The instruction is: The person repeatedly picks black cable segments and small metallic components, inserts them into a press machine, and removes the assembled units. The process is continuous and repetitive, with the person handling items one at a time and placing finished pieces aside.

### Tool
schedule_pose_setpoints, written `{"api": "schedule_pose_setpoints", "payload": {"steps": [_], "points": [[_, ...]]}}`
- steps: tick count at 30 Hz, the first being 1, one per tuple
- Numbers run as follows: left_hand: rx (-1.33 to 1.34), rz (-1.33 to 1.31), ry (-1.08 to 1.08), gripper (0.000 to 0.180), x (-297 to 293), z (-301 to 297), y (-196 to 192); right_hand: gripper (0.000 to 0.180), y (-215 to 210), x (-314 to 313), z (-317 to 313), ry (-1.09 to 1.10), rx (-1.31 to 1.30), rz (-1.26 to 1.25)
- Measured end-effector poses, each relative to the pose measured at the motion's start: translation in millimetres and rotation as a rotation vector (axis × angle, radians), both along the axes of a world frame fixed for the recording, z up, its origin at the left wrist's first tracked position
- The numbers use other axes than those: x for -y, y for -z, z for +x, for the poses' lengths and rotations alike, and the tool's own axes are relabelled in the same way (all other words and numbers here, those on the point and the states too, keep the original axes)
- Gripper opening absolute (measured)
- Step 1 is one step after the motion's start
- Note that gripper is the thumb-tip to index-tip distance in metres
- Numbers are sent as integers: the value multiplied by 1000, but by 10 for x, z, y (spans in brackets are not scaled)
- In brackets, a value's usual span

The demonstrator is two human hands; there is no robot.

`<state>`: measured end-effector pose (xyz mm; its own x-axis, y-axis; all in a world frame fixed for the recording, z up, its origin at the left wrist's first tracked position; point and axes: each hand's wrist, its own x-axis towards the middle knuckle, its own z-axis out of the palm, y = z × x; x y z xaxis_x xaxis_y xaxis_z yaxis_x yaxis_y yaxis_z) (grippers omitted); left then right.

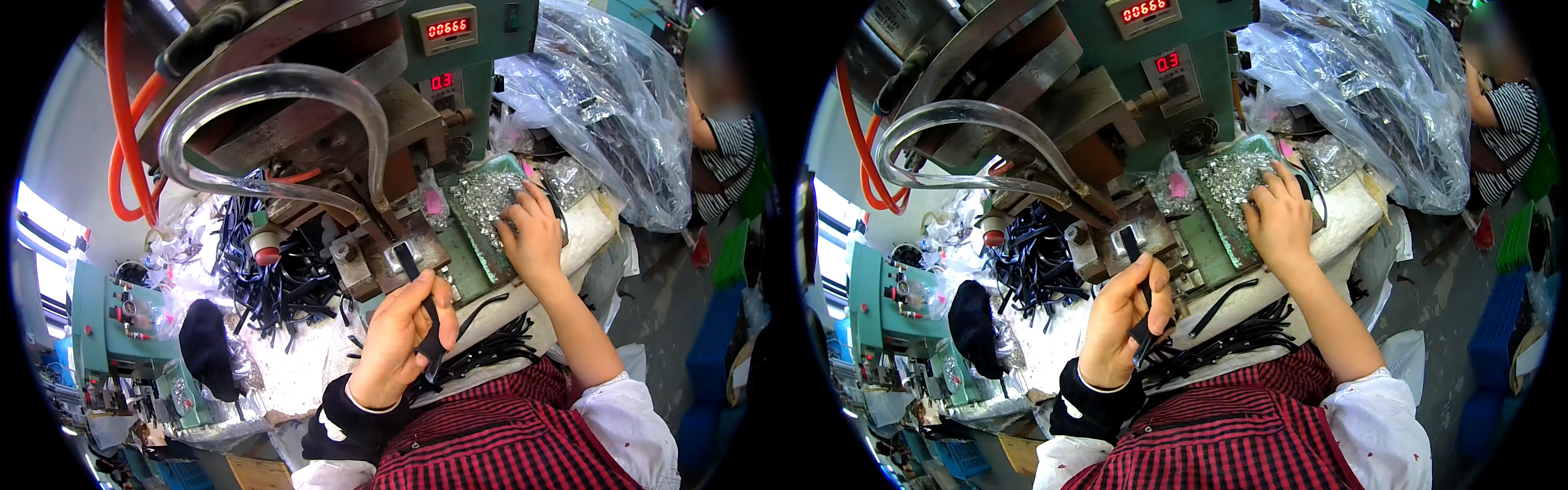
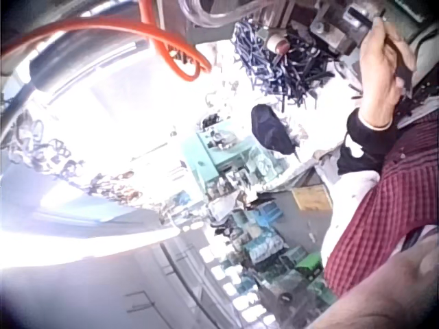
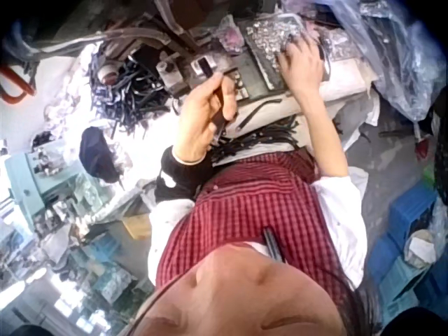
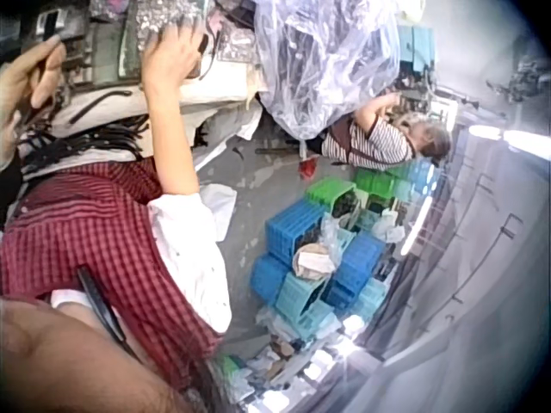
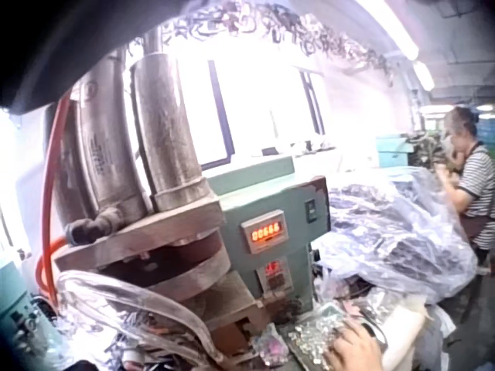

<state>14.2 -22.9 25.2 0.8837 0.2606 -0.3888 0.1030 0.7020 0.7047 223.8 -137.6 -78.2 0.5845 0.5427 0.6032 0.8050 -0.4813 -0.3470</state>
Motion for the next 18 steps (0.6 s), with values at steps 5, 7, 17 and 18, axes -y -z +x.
{"api": "schedule_pose_setpoints", "payload": {"steps": [5, 7, 17, 18], "points": [[-27, 26, -74, 35, 24, 33, 10, 10, -178, -107, 102, -2, -256, 195], [-57, 2, -54, 32, 35, 25, -89, 7, -29, -137, 68, 53, -110, 186], [-82, 739, 99, 10, -89, -642, -207, 14, 21, -107, 27, -51, -286, 357], [-113, 1239, -244, 3, -115, -747, -53, 16, 83, -78, 36, -52, -321, 391]]}}
